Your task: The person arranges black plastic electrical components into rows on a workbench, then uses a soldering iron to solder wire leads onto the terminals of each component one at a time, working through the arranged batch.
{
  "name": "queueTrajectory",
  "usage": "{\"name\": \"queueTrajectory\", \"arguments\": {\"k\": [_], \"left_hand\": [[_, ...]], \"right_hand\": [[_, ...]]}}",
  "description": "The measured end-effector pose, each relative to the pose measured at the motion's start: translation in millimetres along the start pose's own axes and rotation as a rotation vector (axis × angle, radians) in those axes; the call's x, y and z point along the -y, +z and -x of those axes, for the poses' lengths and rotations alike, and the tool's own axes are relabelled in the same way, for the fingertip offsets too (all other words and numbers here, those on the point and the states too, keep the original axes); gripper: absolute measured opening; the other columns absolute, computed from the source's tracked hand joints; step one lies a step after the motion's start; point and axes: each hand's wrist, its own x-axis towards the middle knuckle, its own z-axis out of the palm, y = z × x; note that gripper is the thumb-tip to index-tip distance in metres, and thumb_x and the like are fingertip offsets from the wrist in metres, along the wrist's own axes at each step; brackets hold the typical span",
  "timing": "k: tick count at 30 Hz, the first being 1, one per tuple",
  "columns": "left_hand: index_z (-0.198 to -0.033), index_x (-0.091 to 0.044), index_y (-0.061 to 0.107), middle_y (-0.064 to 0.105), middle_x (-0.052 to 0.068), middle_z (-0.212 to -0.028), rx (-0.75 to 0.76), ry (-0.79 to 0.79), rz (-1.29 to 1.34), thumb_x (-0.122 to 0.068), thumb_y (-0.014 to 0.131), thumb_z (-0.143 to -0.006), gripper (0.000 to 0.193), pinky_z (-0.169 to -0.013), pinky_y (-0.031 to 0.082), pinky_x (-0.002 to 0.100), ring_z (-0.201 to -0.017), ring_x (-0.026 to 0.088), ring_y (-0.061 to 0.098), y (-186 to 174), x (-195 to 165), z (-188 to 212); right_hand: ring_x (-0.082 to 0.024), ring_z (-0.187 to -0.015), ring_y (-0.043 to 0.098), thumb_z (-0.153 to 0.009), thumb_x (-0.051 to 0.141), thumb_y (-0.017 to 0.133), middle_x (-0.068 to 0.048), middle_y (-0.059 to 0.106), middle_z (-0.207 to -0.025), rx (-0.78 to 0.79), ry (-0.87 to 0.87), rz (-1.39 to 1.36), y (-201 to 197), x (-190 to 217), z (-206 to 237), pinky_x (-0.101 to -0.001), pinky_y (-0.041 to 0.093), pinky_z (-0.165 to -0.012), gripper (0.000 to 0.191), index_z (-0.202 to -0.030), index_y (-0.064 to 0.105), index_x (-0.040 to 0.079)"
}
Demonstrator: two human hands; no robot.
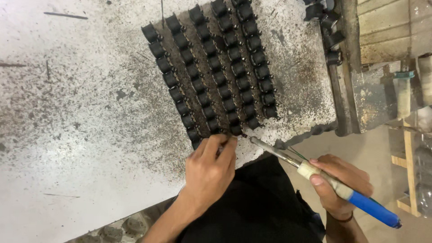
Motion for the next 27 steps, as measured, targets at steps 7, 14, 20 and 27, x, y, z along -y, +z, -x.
{"name": "queueTrajectory", "arguments": {"k": [7, 14, 20, 27], "left_hand": [[-0.107, 0.003, 0.071, 0.064, 0.012, -0.103, 0.05, 0.051, 0.023, 0.002, 0.071, -0.076, 0.031, -0.067, 0.057, 0.036, -0.084, 0.026, 0.066, 10, 5, 6], [-0.105, 0.004, 0.07, 0.063, 0.014, -0.102, 0.077, 0.048, 0.056, 0.002, 0.07, -0.074, 0.031, -0.068, 0.058, 0.036, -0.085, 0.027, 0.066, 13, 3, 1], [-0.107, 0.005, 0.069, 0.063, 0.016, -0.099, 0.088, 0.039, 0.068, 0.005, 0.07, -0.073, 0.033, -0.064, 0.058, 0.036, -0.084, 0.028, 0.067, 28, 8, 9], [-0.11, 0.004, 0.069, 0.064, 0.009, -0.097, 0.019, 0.032, 0.061, 0.002, 0.072, -0.088, 0.022, -0.058, 0.055, 0.034, -0.075, 0.022, 0.068, -46, -20, -19]], "right_hand": [[-0.023, -0.068, 0.069, -0.086, 0.015, 0.074, -0.018, 0.07, -0.081, 0.043, 0.005, 0.057, 8, 23, -19, -0.0265, 0.053, -0.065, 0.031, -0.106, 0.07, -0.008], [-0.022, -0.068, 0.073, -0.083, 0.015, 0.077, -0.019, 0.071, -0.083, 0.057, -0.123, 0.211, 17, 44, -32, -0.0254, 0.057, -0.06, 0.028, -0.1, 0.07, -0.006], [-0.027, -0.071, 0.074, -0.082, 0.005, 0.078, -0.019, 0.071, -0.084, 0.227, -0.517, 0.325, 18, 62, -52, -0.0323, 0.061, -0.06, 0.017, -0.095, 0.069, 0.007], [-0.016, -0.065, 0.077, -0.087, 0.016, 0.073, -0.019, 0.075, -0.084, 0.163, -0.19, 0.104, -2, 38, -49, -0.0254, 0.057, -0.059, 0.021, -0.099, 0.069, -0.001]]}}
